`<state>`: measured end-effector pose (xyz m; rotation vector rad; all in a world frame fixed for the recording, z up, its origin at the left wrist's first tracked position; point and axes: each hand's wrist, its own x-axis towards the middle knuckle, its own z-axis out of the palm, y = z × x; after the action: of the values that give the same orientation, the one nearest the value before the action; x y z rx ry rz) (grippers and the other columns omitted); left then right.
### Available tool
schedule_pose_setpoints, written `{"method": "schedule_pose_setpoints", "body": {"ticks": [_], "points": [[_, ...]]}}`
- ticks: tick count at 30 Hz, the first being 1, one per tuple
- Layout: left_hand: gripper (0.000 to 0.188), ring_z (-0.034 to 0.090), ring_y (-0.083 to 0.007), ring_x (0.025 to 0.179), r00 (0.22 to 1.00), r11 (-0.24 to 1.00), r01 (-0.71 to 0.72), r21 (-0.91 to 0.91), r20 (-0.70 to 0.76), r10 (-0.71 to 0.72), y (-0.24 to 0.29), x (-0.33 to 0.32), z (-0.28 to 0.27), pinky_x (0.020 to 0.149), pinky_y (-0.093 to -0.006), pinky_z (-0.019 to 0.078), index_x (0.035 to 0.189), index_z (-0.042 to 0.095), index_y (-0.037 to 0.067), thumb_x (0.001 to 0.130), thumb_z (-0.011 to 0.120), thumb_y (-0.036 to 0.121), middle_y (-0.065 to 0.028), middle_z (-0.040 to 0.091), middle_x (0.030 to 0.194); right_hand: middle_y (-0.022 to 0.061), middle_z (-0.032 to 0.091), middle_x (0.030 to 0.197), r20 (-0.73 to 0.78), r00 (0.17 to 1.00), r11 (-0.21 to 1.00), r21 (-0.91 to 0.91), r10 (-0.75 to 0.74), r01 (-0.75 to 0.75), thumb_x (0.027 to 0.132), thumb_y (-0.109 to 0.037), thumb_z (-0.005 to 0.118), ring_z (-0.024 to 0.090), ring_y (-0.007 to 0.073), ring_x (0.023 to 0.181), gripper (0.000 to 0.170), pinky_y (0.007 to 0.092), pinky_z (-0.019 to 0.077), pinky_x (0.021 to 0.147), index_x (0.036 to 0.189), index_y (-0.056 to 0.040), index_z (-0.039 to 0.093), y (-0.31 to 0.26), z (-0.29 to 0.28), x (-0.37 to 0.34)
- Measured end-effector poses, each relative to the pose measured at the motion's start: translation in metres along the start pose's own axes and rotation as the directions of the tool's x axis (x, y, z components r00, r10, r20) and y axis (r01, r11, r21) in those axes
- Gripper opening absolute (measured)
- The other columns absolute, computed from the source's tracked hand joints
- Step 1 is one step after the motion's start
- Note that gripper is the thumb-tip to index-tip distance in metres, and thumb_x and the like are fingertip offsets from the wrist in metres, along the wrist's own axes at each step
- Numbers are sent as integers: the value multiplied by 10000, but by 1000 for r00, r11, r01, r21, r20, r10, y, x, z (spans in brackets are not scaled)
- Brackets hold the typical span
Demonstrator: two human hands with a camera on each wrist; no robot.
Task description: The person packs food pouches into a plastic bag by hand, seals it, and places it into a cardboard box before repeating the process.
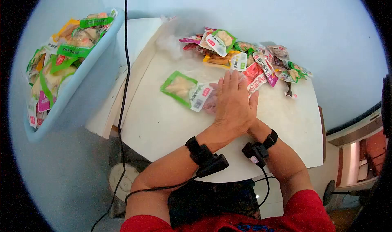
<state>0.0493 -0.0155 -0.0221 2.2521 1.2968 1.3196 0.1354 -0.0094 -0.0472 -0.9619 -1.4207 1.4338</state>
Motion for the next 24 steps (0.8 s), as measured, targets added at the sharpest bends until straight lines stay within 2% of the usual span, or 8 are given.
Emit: {"method": "schedule_pose_setpoints", "body": {"ticks": [4,7,11,14,17,20,22,24], "points": [[478,416,-482,1244,1000,1000,0,14,6,0,-1,0,0,1089,-553,280,1175,522,-93,883,583,280,-329,455,1308,91,609,1153,51,991,932,-336,-124,134,959,-212,551,588,198,996,303,338,511,819,1223,-64,563,5,-6,-1],[440,438,-492,1215,1000,1000,-19,2,-9,19,-2,-1,0,1071,-548,305,1141,532,-94,882,582,259,-339,462,1292,92,611,1146,136,969,777,-579,-206,247,956,-208,556,588,193,987,297,333,511,806,1216,-66,571,-1,-11,-5],[348,468,-472,1150,999,997,-26,-78,-38,23,-4,4,-5,1010,-544,355,1085,539,-66,872,590,204,-311,472,1267,95,613,1135,200,942,583,-745,-268,324,952,-203,562,587,185,974,289,326,512,789,1208,-69,580,-8,-22,-4],[326,502,-464,1131,999,996,-11,-94,-41,7,-5,7,-9,991,-506,396,1095,539,-86,887,558,164,-311,503,1245,96,614,1128,36,978,725,-666,-204,176,950,-199,567,586,180,965,283,321,513,776,1201,-70,588,-11,-27,-1],[312,528,-457,1121,998,995,-7,-100,-62,1,-8,8,-9,980,-477,422,1116,540,-98,905,523,130,-310,532,1224,83,696,832,-242,970,948,-301,28,-102,834,-86,625,669,206,717,164,308,524,621,952,4,694,-28,-28,-2],[301,529,-450,1127,999,988,-1,-155,-52,-7,-11,11,-12,977,-467,430,1134,541,-89,914,504,113,-299,544,1213,65,666,701,-431,898,977,-137,88,-161,823,-31,587,649,171,611,140,263,489,549,882,21,702,-49,-42,-2],[297,526,-448,1136,999,989,8,-151,-41,-15,-14,10,-13,980,-464,430,1145,543,-81,909,500,94,-293,548,1212,88,683,772,-494,847,937,-350,-198,14,802,3,562,663,193,678,183,281,506,600,918,3,704,-33,-65,4],[294,524,-444,1144,999,996,6,-92,-52,-11,-16,11,-10,984,-463,431,1152,547,-70,893,502,62,-284,551,1214,116,692,868,-456,759,793,-595,-465,129,784,22,555,667,225,778,236,313,518,668,968,-13,699,-23,-79,16]]}}
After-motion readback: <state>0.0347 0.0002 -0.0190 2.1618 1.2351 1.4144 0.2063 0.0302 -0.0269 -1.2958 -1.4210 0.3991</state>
